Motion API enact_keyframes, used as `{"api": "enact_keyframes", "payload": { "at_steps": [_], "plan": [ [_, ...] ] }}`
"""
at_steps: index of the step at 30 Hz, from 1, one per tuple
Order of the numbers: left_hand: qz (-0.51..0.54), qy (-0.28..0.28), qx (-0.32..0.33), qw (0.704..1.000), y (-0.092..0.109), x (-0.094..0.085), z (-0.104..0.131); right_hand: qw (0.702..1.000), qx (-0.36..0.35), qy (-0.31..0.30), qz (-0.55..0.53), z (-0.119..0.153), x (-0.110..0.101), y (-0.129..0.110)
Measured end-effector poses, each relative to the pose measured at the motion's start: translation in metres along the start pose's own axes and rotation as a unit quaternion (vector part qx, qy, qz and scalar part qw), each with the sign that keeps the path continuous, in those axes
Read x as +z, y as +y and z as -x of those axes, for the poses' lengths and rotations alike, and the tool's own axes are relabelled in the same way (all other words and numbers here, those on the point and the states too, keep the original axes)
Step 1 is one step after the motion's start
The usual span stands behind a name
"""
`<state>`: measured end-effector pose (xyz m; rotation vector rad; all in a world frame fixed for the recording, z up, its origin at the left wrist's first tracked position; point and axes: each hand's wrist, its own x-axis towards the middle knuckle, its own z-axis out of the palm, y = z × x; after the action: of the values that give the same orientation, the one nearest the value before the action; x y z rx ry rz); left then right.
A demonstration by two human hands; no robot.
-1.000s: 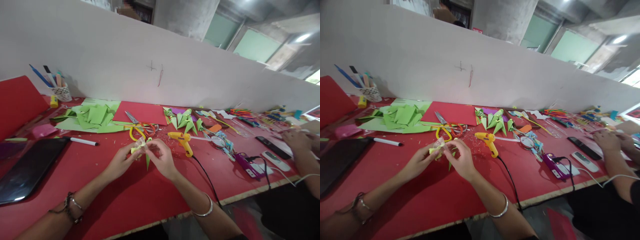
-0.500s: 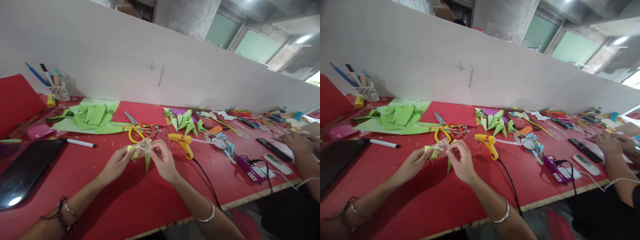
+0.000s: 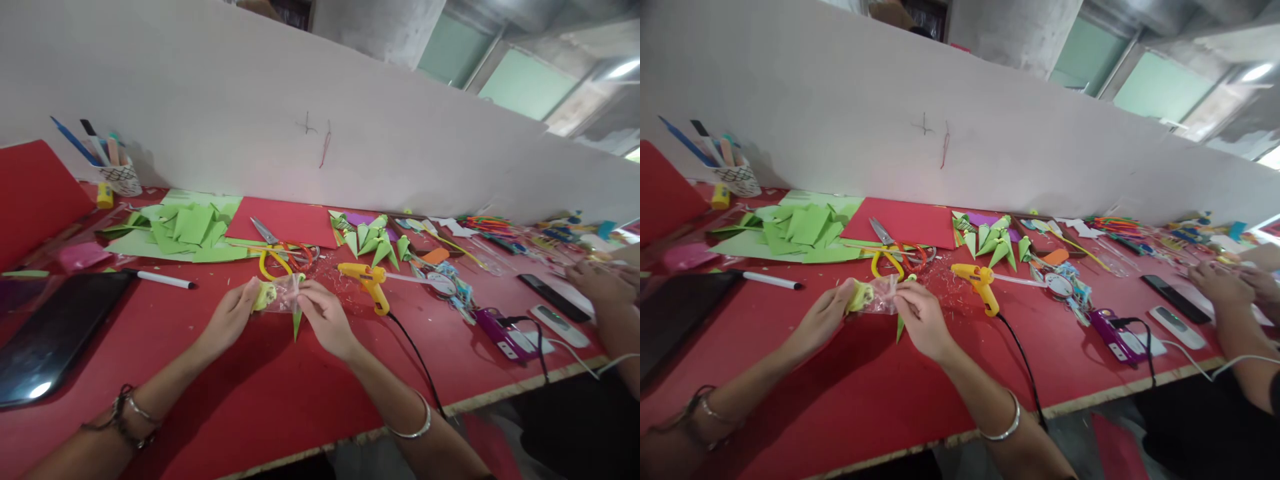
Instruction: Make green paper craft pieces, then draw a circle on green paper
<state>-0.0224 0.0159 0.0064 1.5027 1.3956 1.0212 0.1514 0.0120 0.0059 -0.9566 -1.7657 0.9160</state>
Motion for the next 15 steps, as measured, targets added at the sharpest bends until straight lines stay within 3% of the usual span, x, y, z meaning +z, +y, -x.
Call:
{"api": "enact_keyframes", "payload": {
  "at_steps": [6,11,15],
  "plan": [
    [-0.078,0.011,0.054,0.995,-0.0063,0.0002,-0.0016,0.998,0.023,-0.043,-0.037,-0.0003,0.0034,0.0058],
    [-0.118,0.028,0.087,0.989,-0.0058,0.0001,0.0007,0.996,0.031,0.001,-0.084,0.0008,0.0074,0.0057],
    [-0.137,0.046,0.102,0.984,-0.0054,0.0028,0.0011,0.996,0.018,-0.033,-0.076,0.0002,0.0091,0.0019]
  ]
}}
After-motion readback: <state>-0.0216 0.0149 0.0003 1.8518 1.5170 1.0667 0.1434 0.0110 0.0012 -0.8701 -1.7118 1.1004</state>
